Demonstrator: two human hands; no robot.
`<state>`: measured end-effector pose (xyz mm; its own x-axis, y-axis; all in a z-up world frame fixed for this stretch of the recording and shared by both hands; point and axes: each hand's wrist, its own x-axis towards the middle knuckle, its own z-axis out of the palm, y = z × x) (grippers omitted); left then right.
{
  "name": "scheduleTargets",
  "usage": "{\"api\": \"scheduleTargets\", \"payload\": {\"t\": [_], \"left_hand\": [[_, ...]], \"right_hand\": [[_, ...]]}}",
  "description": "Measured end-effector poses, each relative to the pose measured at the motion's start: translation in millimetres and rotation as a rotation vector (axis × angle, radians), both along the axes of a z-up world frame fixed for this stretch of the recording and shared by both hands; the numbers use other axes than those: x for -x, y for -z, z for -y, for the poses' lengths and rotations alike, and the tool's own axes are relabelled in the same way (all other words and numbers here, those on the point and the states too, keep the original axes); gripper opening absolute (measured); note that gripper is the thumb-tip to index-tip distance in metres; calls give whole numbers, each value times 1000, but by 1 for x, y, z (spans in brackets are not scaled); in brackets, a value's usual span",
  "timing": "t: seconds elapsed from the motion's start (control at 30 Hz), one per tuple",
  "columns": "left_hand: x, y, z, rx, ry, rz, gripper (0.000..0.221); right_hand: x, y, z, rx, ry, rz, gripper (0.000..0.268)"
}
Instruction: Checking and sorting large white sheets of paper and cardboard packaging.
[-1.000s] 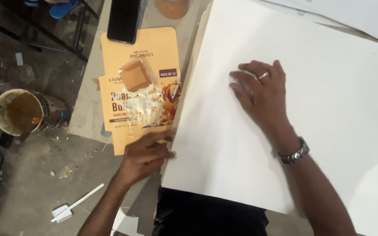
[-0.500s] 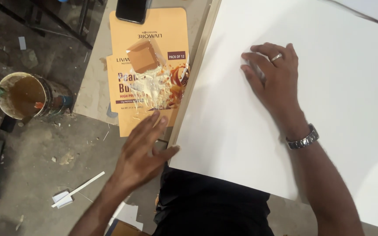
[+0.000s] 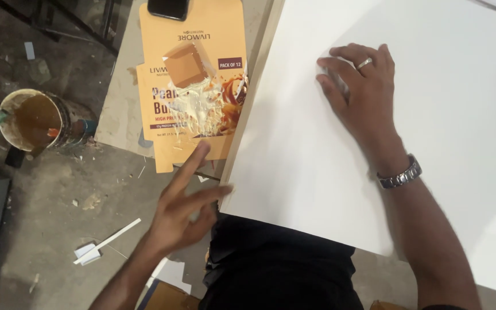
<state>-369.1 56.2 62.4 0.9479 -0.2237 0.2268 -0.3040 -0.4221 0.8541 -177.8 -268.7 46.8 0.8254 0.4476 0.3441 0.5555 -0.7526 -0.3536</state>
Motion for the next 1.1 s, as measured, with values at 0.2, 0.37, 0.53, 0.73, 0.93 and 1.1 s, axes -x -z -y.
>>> {"api": "scheduleTargets", "payload": {"t": [0.2,0.37,0.53,0.73,0.93,1.1], "left_hand": [[12,24,-6,50,85,-11,43],[-13,24,-21,231,102,-15,54],[-174,-7,11,57,122,13,59],[-358,58,54,44,187,151,46],[-392,80,62,23,169,185,35],[-368,87,52,155,139,27,28]], "right_hand": [[0,4,1,-8,32,0,21],[-3,-1,-2,53,29,26,32],[0,-6,-8,115,8,26,49],[-1,-7,-9,112,37,-2,51],[0,-10,-11,108,41,-46,49],[2,-12,-11,108,36,-82,48]]}}
